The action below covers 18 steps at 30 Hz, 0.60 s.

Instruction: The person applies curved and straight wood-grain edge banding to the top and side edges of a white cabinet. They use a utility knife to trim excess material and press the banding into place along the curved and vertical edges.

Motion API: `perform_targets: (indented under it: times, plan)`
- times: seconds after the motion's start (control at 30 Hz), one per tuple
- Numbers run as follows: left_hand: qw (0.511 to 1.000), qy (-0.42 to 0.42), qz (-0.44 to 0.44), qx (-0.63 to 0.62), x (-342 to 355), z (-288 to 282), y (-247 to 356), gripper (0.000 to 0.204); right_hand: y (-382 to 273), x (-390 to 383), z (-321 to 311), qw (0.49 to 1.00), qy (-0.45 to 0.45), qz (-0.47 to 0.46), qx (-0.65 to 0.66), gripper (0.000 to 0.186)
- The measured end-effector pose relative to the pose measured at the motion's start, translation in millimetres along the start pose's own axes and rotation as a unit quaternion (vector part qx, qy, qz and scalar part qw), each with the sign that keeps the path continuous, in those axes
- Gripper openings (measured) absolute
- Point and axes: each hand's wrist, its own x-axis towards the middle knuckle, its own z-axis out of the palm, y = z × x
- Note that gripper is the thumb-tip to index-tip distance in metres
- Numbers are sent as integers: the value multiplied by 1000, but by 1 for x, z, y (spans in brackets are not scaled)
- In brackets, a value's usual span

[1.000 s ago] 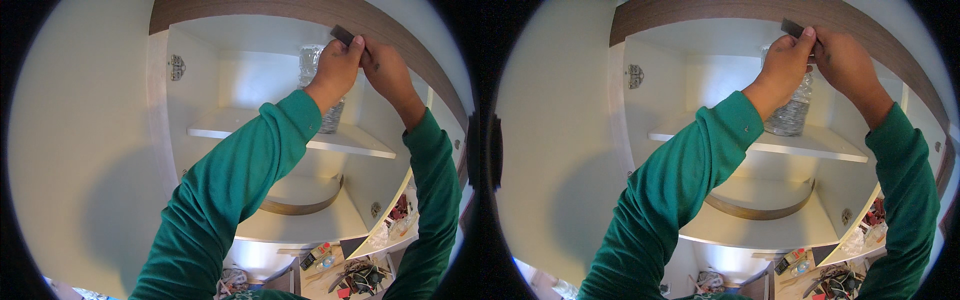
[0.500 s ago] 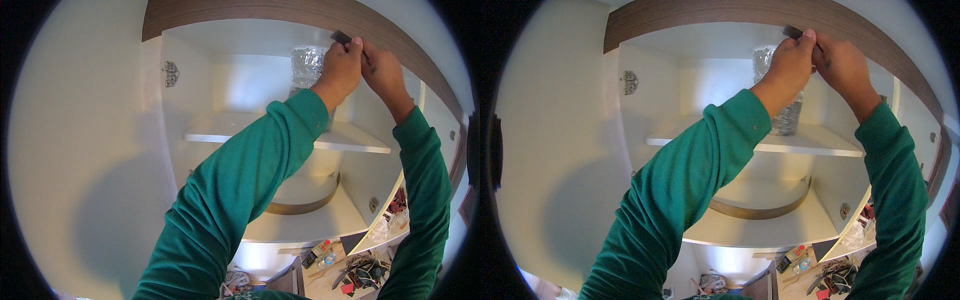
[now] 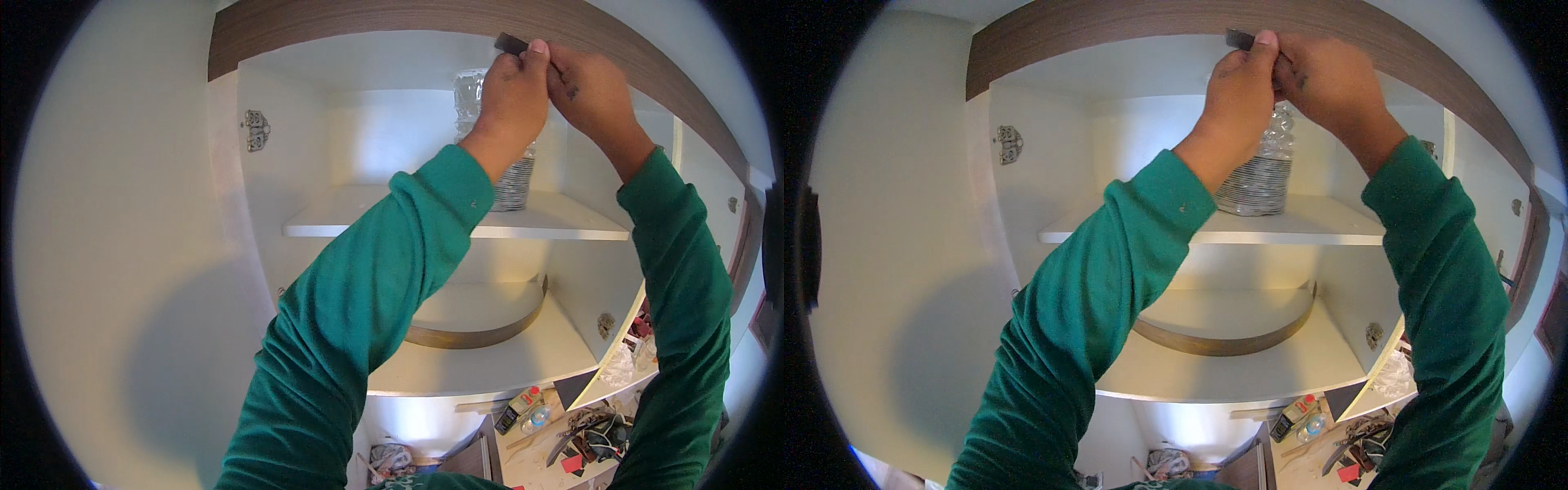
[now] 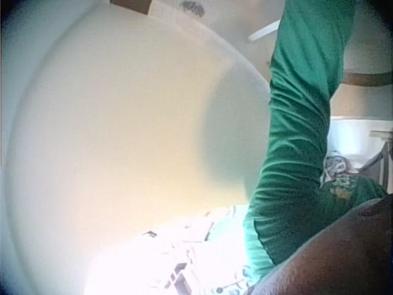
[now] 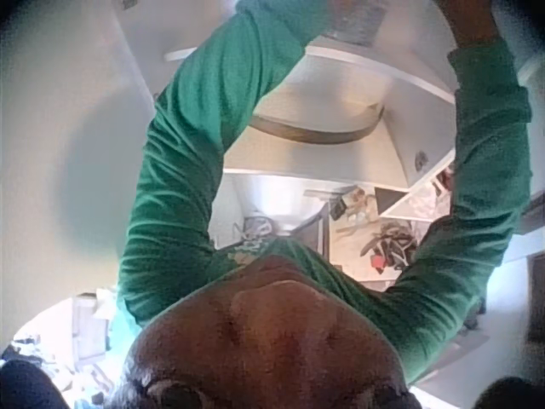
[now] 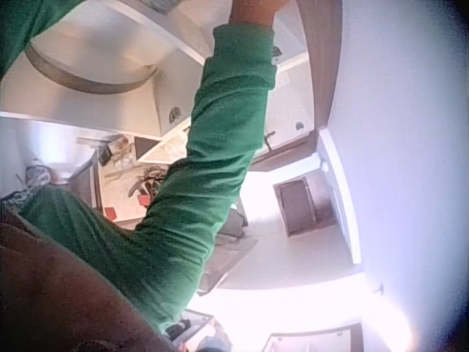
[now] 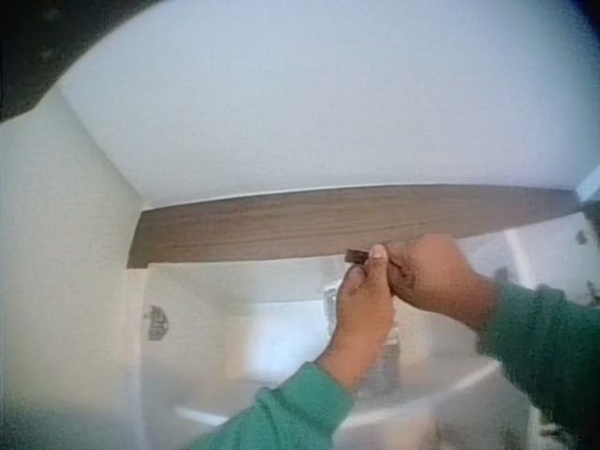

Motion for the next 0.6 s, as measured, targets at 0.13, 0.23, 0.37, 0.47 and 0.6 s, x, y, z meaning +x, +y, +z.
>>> perform_targets:
  times: [0.13, 0.23, 0.37, 0.47, 0.6]
  plan:
    - [999, -14, 16, 42, 1, 2, -1, 51, 4, -3, 2, 998, -9, 23, 50, 18]
    - [999, 12, 29, 28, 12, 11, -18, 50, 0, -3, 0, 997, -3, 37, 60, 18]
    - [999, -20, -1, -25, 0, -9, 2, 52, -13, 5, -1, 999, -23, 25, -13, 19]
    - [1000, 3, 18, 3, 3, 3, -2, 49, -5, -1, -3, 997, -8, 30, 74, 19]
    - [999, 28, 33, 21, 6, 4, -5, 49, -9, 2, -1, 997, -8, 35, 69, 20]
